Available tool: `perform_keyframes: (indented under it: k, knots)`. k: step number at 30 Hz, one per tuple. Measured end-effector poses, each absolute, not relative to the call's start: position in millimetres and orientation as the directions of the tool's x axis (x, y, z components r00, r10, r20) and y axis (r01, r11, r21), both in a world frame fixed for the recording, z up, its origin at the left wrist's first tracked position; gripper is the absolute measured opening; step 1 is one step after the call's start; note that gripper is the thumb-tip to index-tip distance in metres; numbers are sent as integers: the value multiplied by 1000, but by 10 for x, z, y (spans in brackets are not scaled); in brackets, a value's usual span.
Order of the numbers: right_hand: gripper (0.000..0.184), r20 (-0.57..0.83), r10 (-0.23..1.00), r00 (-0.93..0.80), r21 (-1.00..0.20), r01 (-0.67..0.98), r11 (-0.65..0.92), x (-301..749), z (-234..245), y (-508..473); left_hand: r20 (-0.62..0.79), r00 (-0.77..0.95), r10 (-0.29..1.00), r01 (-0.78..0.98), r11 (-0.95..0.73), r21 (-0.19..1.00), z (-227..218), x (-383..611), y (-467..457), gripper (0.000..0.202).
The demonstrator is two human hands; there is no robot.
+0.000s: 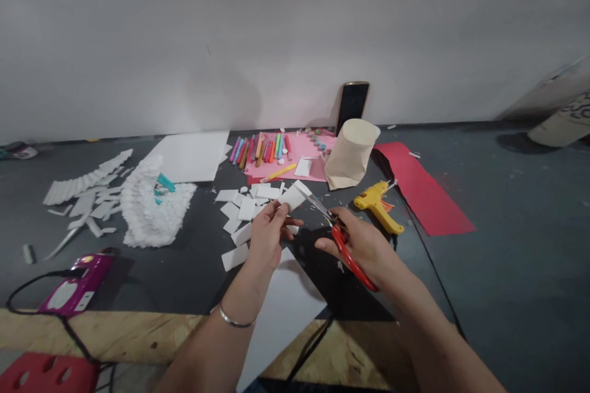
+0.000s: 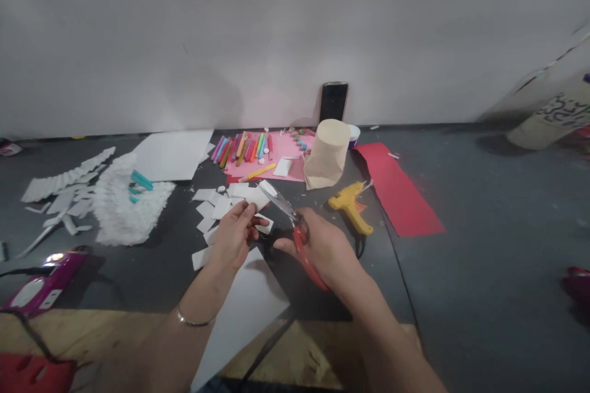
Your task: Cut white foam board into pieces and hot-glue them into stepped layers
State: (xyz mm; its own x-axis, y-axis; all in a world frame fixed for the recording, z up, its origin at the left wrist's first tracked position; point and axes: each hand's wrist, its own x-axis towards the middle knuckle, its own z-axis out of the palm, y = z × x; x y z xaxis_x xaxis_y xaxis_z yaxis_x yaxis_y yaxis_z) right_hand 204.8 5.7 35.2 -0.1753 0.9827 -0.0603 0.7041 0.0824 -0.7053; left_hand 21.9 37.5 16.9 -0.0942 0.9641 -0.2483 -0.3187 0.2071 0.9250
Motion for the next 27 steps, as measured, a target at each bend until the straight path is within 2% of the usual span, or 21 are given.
perform_keyframes:
  k: [11, 20, 27]
  knots:
    - [49, -44, 984, -171, -672, 734, 98, 2052, 357, 54, -245, -72, 967, -333, 209, 920, 130, 217, 374, 41]
    - [50, 50, 987, -153, -572, 805, 154, 2018, 249, 57, -266, -73, 961, -365, 222, 904, 149, 218, 380, 44]
    - [53, 113, 983, -142, -580, 794, 181, 2005, 196, 57, -290, -78, 954, -401, 237, 885, 151, 211, 388, 42]
